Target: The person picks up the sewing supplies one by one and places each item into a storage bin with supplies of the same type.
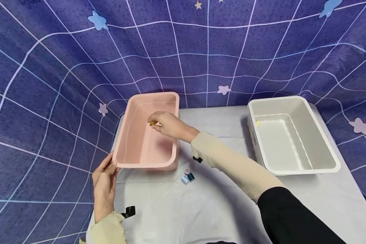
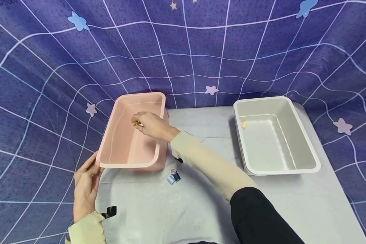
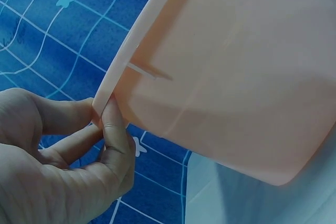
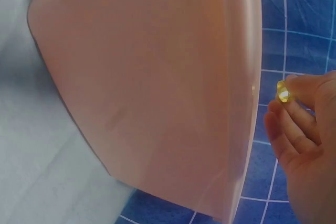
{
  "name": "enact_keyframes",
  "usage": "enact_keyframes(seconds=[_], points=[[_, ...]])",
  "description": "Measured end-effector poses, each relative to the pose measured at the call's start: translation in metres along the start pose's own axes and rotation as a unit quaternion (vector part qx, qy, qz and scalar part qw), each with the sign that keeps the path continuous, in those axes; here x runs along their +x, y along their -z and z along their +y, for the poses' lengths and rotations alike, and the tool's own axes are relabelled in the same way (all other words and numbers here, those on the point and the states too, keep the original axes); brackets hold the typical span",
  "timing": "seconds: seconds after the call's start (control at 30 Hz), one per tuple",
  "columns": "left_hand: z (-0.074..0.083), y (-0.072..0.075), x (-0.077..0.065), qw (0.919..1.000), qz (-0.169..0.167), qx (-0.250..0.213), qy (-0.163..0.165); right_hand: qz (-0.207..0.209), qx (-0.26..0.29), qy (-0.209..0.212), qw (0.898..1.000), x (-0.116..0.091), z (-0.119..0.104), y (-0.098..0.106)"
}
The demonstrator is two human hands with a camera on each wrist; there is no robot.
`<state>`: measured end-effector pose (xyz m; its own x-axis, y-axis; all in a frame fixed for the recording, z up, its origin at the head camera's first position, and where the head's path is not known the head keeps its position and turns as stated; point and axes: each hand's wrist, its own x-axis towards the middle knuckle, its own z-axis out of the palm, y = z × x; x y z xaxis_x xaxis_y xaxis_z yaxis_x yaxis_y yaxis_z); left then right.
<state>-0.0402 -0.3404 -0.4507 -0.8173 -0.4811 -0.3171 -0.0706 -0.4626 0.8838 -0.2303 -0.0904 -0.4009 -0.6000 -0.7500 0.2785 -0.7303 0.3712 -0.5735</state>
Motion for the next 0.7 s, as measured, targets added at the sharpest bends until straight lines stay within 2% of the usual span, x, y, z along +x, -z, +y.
enact_keyframes(seconds=[0.3, 0.53, 0.7], points=[[0.001, -0.001, -0.001, 0.9999, 0.002, -0.001, 0.016, -0.032, -0.025, 0.002, 0.999, 0.018, 0.009, -0.012], [0.002, 0.001, 0.000, 0.9999, -0.013, -0.004, 0.006, -0.037, -0.009, 0.006, 0.999, 0.040, 0.010, -0.021], [0.001, 0.002, -0.004, 0.9997, 0.004, 0.021, 0.012, -0.032, 0.009, -0.007, 0.999, 0.047, 0.011, -0.025]])
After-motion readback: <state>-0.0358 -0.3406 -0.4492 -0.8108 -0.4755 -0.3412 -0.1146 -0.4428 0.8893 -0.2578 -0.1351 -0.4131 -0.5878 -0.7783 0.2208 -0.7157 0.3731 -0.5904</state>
